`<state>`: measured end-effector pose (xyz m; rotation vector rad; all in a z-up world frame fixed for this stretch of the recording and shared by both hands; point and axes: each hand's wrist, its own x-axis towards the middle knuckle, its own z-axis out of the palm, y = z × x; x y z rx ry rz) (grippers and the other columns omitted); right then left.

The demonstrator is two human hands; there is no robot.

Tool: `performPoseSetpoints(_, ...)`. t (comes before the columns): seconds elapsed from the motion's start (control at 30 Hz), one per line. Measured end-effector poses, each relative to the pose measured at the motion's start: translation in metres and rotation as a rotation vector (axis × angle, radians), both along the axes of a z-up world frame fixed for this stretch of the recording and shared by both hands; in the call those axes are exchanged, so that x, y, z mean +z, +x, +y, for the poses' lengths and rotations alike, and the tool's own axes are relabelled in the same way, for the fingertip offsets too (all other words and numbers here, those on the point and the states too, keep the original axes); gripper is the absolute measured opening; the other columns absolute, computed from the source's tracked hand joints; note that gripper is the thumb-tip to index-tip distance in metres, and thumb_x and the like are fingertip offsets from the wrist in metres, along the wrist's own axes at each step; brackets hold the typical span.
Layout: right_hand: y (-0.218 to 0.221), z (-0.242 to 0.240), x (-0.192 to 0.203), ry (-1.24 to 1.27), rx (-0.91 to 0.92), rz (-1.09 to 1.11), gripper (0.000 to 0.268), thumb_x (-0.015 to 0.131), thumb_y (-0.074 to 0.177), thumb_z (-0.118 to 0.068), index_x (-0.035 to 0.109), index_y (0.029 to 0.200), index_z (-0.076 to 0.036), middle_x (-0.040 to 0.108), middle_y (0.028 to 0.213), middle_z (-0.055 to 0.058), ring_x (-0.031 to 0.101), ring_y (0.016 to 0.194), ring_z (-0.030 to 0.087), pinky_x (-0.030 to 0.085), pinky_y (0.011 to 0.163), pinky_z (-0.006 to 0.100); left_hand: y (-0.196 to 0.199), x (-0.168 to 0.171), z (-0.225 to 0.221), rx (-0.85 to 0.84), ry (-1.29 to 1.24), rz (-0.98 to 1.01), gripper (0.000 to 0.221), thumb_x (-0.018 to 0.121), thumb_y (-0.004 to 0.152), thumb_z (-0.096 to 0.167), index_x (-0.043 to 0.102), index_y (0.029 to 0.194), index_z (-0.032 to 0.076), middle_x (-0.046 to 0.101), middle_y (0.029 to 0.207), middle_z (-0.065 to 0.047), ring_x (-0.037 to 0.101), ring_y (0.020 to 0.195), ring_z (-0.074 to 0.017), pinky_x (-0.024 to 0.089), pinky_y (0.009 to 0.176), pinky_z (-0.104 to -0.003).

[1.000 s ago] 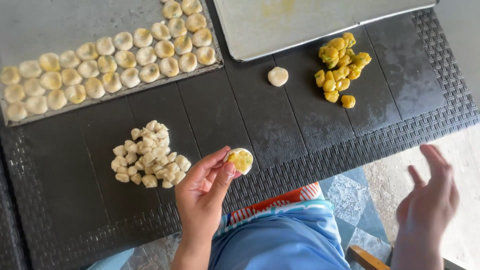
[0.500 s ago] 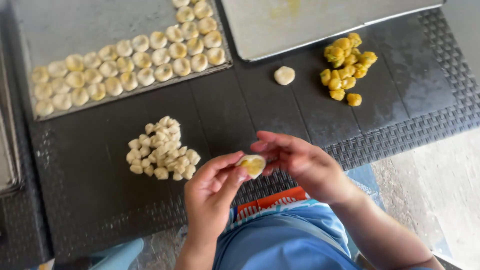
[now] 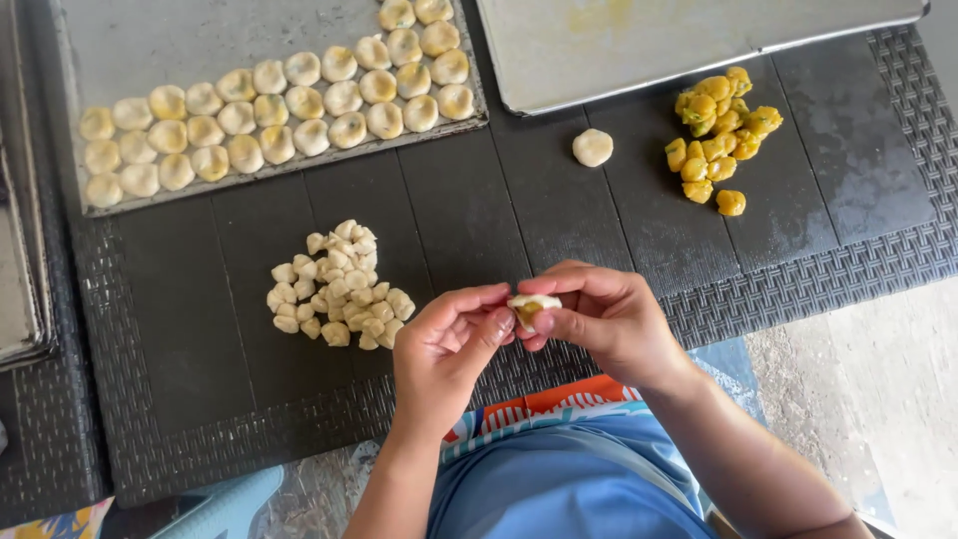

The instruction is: The person is rapidly filling small pieces of dough with a yellow jam filling, folding them into balls, and arranging them on baking trays.

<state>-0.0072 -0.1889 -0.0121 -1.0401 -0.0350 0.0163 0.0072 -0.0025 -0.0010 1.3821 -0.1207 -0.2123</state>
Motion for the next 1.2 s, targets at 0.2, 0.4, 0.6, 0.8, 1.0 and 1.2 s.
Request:
performPoseSetpoints(0.2,0.004,0.008,0.012,-0.282,-0.137,-0.090,0.026,0.079,0.084,0.012,0.073,0.109,0.017,0.071,0.091,0.026,0.080,0.071,0.029,0.072,0.063,0.043,0.005,-0.007,-0.011,0.037,-0.112,0.071,0.038,0.081,0.089,0.002,0.073,0.126,-0.005,0.079,0.100,-0.023,0.079,0.084,-0.0214,0.069,0.078,-0.036)
performPoseSetpoints(0.4,0.006,0.008,0.017,-0.449,-0.163,-0.125,0.033,0.085,0.082,0.004,0.075,0.112,0.014,0.069,0.093,0.023,0.078,0.072,0.025,0.071,0.064,0.040,0.009,-0.003,-0.010,0.077,-0.123,0.061,0.029,0.082,0.089,0.001,0.077,0.117,-0.004,0.079,0.097,-0.022,0.080,0.081,-0.0201,0.070,0.076,-0.035)
performPoseSetpoints(0.6,0.016,0.013,0.004,-0.120,-0.159,0.099,0.021,0.076,0.089,0.007,0.074,0.108,0.017,0.066,0.074,0.022,0.074,0.054,0.030,0.068,0.043,0.039,0.006,0.004,-0.023,0.140,-0.124,-0.051,0.036,0.086,0.085,0.000,0.076,0.120,-0.002,0.073,0.096,-0.017,0.074,0.080,-0.0141,0.067,0.075,-0.031)
performPoseSetpoints(0.8,0.020,0.014,-0.008,-0.060,-0.230,0.341,0.022,0.075,0.091,-0.003,0.074,0.107,0.012,0.063,0.064,0.020,0.061,0.038,0.022,0.053,0.028,0.030,0.012,-0.009,-0.031,0.237,0.144,-0.366,0.037,0.091,0.084,0.016,0.080,0.119,0.011,0.071,0.112,-0.014,0.074,0.088,-0.0182,0.065,0.071,-0.028)
performPoseSetpoints(1.0,0.009,0.013,0.008,-0.520,-0.025,0.036,0.038,0.071,0.097,-0.018,0.074,0.121,0.012,0.076,0.082,0.023,0.077,0.067,0.028,0.066,0.057,0.038,0.017,-0.014,-0.008,0.196,0.064,-0.187,0.021,0.086,0.088,0.006,0.081,0.109,0.006,0.082,0.108,-0.014,0.081,0.086,-0.0199,0.065,0.071,-0.028)
performPoseSetpoints(1.2,0.015,-0.004,-0.036,-1.368,-0.198,-0.432,0.020,0.077,0.096,-0.011,0.083,0.114,-0.010,0.066,0.088,0.004,0.068,0.082,0.024,0.059,0.073,0.032,0.022,-0.030,0.006,0.033,0.676,-0.634,0.008,0.082,0.090,0.012,0.084,0.096,0.017,0.078,0.114,-0.001,0.070,0.097,-0.0272,0.053,0.080,-0.038)
